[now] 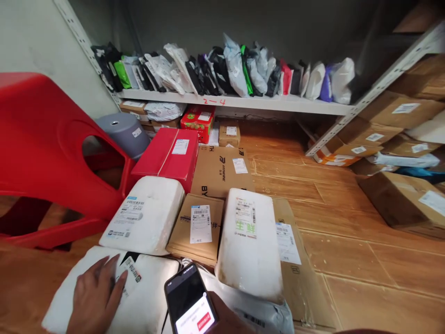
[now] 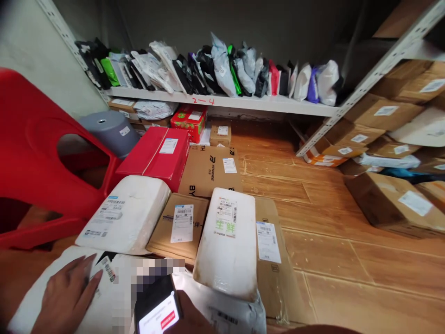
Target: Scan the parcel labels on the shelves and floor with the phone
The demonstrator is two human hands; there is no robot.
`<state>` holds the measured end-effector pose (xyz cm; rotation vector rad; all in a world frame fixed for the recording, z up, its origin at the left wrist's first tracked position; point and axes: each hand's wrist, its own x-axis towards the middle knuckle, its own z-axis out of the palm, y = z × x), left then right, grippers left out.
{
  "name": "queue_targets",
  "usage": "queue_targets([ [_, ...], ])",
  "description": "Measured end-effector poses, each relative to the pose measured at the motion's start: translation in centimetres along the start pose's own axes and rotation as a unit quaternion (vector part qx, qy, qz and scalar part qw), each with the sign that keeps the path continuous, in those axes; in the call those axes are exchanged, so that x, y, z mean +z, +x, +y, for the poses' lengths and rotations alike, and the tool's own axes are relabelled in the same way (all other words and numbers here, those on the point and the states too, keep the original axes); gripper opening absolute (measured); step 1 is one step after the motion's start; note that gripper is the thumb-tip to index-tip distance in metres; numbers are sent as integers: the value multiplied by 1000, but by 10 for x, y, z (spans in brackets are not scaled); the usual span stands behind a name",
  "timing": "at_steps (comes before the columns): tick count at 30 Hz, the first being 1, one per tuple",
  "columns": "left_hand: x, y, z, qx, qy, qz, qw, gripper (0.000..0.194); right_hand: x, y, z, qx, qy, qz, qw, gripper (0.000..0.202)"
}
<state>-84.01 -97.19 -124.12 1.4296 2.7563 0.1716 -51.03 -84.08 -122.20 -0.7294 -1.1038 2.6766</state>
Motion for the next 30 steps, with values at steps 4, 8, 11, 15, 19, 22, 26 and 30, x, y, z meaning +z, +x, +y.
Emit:
queue_targets([
  [4, -3, -5, 5, 5, -7, 17, 1000, 67, 8, 4, -23, 7, 100, 56, 993, 50],
  [8, -11, -6, 17, 3, -19, 43, 999, 70, 20, 13, -49, 0, 116, 80, 990, 53],
  [11, -13, -5, 22, 12, -24, 53, 998, 71, 24, 20, -61, -16, 82, 114, 990, 58],
  [15, -10, -6, 19, 29, -25, 66, 997, 70, 28, 27, -69, 0, 18, 165, 986, 64],
  [19, -8, -6, 18, 35, -28, 75, 996, 70, 32, 30, -75, -19, 9, 201, 979, 61],
  [22, -9, -6, 19, 25, -29, 77, 996, 71, 32, 29, -73, -32, 53, 166, 984, 65],
  [26, -9, -5, 18, 22, -25, 68, 997, 71, 27, 27, -62, -16, 120, 112, 986, 72],
  [30, -7, -6, 15, 37, -20, 85, 995, 71, 22, 27, -57, -8, 157, 109, 981, 69],
])
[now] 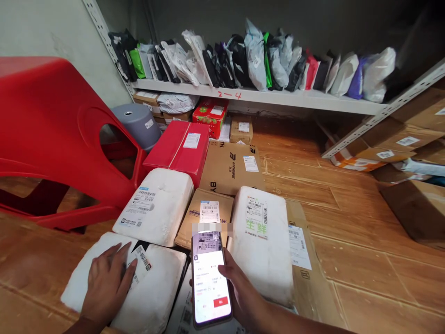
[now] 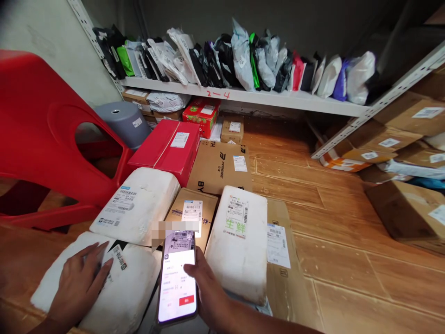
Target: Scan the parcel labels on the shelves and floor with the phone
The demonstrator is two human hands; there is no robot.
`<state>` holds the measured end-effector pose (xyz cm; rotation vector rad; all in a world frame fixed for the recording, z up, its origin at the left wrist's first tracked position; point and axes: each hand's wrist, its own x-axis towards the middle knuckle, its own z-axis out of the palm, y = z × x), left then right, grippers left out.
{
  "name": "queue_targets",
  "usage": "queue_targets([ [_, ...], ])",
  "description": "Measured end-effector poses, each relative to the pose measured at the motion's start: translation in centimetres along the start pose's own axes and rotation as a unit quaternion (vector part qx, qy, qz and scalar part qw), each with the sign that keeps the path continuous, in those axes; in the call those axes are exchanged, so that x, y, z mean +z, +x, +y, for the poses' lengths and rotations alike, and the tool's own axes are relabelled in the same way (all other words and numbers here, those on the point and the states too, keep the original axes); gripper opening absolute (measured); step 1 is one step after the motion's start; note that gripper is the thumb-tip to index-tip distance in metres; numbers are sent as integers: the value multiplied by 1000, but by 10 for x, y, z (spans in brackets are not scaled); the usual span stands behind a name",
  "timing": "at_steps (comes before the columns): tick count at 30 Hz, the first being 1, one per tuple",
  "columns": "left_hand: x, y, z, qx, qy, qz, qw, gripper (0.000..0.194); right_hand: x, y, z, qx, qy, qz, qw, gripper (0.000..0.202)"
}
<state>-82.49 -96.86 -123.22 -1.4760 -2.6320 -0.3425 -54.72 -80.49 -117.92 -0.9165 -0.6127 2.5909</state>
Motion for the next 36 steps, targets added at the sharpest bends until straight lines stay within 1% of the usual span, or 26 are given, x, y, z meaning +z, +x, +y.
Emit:
queue_targets([
  [3, 0, 0, 1, 9, 0, 11, 1000, 71, 1, 0, -5, 5, 7, 18, 1000, 70],
  [6, 0, 0, 2, 5, -5, 7, 1000, 72, 7, 0, -13, 3, -3, 30, 1000, 72],
  [11, 0, 0, 3, -14, -7, -12, 1000, 72, 15, 0, -23, -34, -32, 29, 998, 76],
  [16, -2, 0, 2, -27, -12, -26, 999, 73, 15, 0, -23, -54, -33, 24, 998, 71],
  [19, -2, 1, 2, -18, -7, -18, 1000, 72, 14, 0, -22, -44, -39, 26, 998, 71],
  [23, 0, 1, 2, -13, -7, -13, 1000, 71, 15, -1, -24, -32, -33, 39, 998, 77],
  [28, -3, 0, 3, -30, -16, -19, 999, 71, 14, 0, -23, -43, -31, 36, 998, 69],
  [33, -5, 2, 6, -39, -22, -34, 998, 70, 14, -1, -22, -41, -32, 37, 998, 71],
  [36, -4, 2, 6, -43, -21, -33, 998, 69, 14, 0, -22, -40, -34, 43, 998, 71],
])
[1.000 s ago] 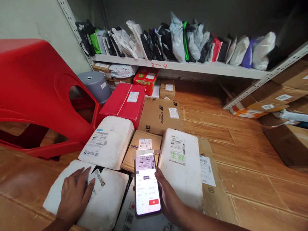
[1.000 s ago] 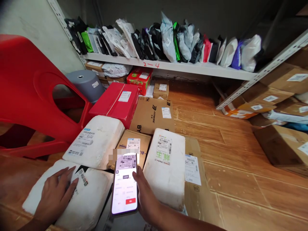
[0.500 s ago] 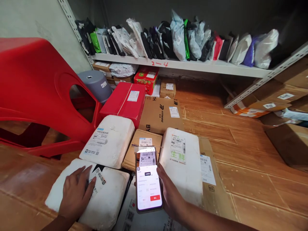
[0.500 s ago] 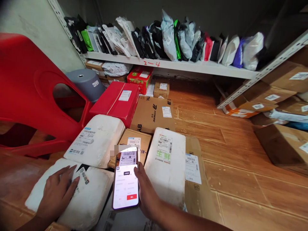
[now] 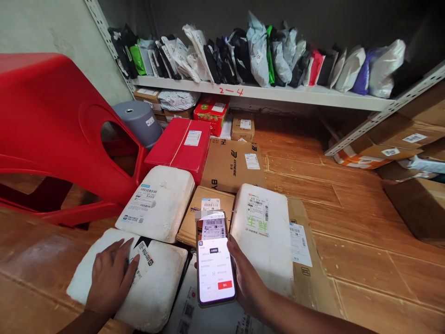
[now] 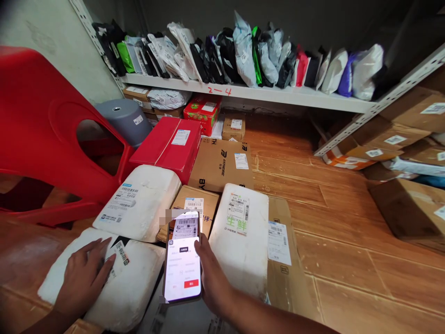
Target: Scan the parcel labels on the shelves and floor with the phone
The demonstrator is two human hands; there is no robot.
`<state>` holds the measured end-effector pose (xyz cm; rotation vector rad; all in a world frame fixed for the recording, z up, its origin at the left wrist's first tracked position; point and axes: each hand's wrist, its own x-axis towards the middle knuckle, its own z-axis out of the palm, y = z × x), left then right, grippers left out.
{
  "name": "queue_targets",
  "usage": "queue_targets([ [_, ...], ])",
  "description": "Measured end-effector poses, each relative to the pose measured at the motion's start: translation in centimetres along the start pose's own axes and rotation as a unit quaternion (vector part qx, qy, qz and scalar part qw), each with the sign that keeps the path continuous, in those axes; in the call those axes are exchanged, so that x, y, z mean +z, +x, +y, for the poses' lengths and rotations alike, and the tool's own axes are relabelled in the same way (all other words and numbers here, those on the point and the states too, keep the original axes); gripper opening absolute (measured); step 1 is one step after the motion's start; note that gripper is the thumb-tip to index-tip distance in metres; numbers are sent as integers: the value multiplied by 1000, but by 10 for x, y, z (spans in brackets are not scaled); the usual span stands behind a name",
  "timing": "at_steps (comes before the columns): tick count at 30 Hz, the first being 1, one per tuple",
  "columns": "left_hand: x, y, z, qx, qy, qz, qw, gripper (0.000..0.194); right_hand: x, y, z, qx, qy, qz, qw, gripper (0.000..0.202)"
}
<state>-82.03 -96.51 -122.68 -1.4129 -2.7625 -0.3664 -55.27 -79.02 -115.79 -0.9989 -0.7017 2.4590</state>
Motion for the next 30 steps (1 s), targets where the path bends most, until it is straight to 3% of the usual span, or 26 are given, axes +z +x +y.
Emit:
queue_targets([
  [10, -3, 0, 2, 1, -2, -10, 1000, 72, -7, -5, -5, -1, 12, -43, 999, 68],
  [17, -1, 0, 1, -2, 2, -7, 1000, 71, -8, 1, -1, -25, -26, -51, 998, 54],
  [30, -1, 1, 2, 4, 7, -3, 1000, 71, -14, -4, -5, -29, -88, -118, 989, 69],
])
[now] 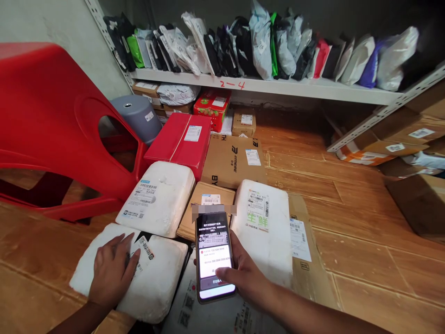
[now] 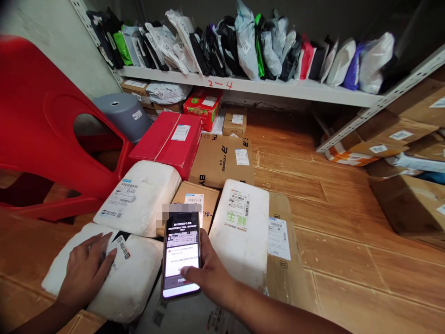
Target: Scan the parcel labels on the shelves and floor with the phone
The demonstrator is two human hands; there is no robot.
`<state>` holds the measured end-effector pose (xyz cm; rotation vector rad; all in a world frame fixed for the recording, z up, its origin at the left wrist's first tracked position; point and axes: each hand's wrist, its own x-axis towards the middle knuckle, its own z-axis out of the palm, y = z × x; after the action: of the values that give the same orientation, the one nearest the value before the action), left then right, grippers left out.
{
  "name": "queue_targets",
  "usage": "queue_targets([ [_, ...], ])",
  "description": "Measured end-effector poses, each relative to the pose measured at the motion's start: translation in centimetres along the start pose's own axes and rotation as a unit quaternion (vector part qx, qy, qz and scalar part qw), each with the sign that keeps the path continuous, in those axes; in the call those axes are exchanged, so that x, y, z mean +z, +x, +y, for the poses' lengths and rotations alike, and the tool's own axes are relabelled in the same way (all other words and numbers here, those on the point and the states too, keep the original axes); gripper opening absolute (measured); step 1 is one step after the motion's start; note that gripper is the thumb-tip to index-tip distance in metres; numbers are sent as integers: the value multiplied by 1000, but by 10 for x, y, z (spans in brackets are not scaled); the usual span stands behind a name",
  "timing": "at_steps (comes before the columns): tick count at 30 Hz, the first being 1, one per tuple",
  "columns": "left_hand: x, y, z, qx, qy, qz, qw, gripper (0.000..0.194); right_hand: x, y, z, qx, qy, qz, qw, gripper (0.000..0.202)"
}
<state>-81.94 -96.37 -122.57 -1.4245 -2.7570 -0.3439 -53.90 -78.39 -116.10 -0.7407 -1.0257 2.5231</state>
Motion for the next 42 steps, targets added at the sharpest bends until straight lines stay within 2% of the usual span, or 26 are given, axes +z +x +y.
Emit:
queue_targets([
  [5, -1, 0, 1, -2, -1, -3, 1000, 71, -2, 0, 0, -4, -20, 4, 1000, 69],
  [11, -3, 1, 3, -15, -9, -9, 1000, 74, -2, -2, -1, -10, 14, -35, 999, 75],
  [18, -4, 1, 2, -22, -15, -19, 999, 73, -2, -1, -3, -6, -3, -43, 999, 69],
  [23, -4, 1, 2, -24, -16, -21, 999, 72, 1, -2, -1, 12, -12, -43, 999, 68],
  [29, -1, 0, 0, -10, -10, -14, 1000, 72, 11, -10, 10, 82, -2, -55, 995, 72],
  [33, 0, -1, -1, -11, -9, -14, 1000, 71, 18, -18, 8, 126, -20, -63, 990, 74],
  [37, 0, -1, -1, -8, -6, -11, 1000, 73, 16, -18, 6, 136, -24, -80, 987, 79],
  [42, -2, -1, 0, -20, -11, -17, 1000, 74, 9, -16, 17, 122, -4, -72, 990, 79],
])
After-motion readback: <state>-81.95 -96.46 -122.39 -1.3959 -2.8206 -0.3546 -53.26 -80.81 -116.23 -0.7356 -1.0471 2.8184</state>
